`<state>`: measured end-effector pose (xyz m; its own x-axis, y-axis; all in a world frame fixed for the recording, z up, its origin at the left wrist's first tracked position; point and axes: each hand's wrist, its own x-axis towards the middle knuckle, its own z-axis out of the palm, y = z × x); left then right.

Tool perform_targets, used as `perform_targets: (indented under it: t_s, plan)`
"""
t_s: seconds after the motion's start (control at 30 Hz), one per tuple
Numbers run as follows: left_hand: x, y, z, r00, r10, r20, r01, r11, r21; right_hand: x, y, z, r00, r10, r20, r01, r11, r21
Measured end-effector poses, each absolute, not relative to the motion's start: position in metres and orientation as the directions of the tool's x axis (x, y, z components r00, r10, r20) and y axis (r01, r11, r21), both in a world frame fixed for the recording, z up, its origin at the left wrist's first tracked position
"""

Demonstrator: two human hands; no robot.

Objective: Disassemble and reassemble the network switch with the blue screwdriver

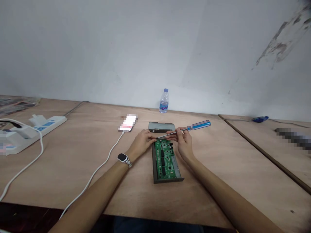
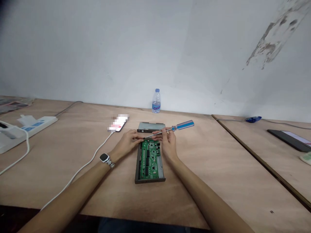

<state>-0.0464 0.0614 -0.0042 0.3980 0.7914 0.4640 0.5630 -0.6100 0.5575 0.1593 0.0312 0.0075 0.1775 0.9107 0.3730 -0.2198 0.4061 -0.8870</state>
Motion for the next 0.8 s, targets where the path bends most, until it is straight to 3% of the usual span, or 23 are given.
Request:
perform_targets:
  t_s: [0.8]
  plan:
    - [-0.0465,0.0603,-0.0017,0.436,0.772,0.462,0.581,-0.634,0.510,0.1595,0.0333,0.0077,0.176,0.899,0.401,-0.156,0.427,-0.891]
